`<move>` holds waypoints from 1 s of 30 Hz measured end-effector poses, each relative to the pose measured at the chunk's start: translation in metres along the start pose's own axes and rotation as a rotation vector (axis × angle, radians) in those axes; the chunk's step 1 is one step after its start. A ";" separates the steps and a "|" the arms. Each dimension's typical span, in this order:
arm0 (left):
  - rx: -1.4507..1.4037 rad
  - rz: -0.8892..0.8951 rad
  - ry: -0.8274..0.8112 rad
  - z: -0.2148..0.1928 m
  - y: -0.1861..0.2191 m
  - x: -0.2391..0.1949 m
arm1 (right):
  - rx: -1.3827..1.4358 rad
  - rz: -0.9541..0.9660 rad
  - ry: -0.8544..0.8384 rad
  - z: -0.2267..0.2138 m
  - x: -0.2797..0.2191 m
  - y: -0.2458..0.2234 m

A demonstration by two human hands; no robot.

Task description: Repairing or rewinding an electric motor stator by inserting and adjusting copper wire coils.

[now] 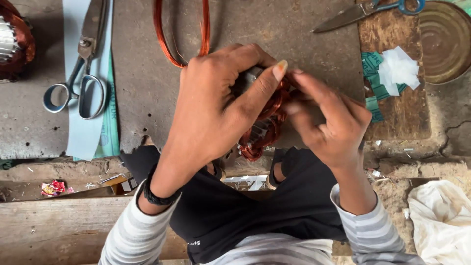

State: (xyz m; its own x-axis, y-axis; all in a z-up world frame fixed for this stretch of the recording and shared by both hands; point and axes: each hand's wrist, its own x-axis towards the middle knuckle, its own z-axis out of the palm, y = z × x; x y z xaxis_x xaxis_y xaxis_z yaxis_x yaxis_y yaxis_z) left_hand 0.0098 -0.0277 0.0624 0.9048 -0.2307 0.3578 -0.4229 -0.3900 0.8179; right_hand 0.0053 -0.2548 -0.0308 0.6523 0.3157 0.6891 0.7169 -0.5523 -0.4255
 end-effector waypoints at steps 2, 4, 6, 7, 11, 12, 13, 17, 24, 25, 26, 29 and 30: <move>0.014 0.023 -0.002 0.000 0.001 -0.001 | 0.099 0.025 0.014 -0.003 0.014 -0.013; 0.033 0.045 0.000 0.000 0.004 -0.001 | 0.204 0.046 0.028 -0.004 0.024 -0.022; 0.058 0.007 0.013 0.003 0.008 -0.002 | 0.345 0.081 0.039 -0.003 0.027 -0.027; 0.056 0.000 0.010 0.003 0.013 -0.002 | 0.347 0.088 0.035 -0.002 0.022 -0.025; 0.056 0.049 0.013 0.002 0.018 -0.002 | 0.150 0.073 0.035 0.000 0.010 -0.005; 0.052 0.145 0.028 0.002 0.016 -0.004 | 0.236 0.118 0.012 -0.002 0.008 0.002; 0.053 0.143 0.030 0.001 0.017 -0.003 | 0.238 0.116 0.010 -0.004 0.010 0.003; 0.038 0.077 -0.029 0.000 0.021 -0.002 | 0.342 0.131 -0.066 -0.014 0.019 -0.003; 0.061 0.094 -0.073 0.005 0.014 -0.012 | 0.582 0.280 -0.108 -0.013 0.007 -0.008; 0.061 0.091 -0.074 0.004 0.016 -0.012 | 0.583 0.283 -0.110 -0.014 0.003 -0.012; 0.023 0.106 -0.083 0.003 0.018 -0.009 | 0.566 0.296 -0.070 -0.014 0.001 -0.015; -0.014 0.169 -0.104 -0.003 0.012 -0.009 | 0.445 0.226 0.129 -0.011 -0.030 -0.014; -0.019 0.206 -0.105 -0.004 0.008 -0.012 | 0.342 0.145 0.272 -0.009 -0.045 -0.013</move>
State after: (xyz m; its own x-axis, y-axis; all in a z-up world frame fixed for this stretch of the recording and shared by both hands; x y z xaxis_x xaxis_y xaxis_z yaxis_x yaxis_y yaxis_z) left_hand -0.0048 -0.0246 0.0668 0.7891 -0.3958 0.4697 -0.5960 -0.3083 0.7415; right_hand -0.0351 -0.2692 -0.0506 0.6962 0.0152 0.7177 0.6930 -0.2749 -0.6665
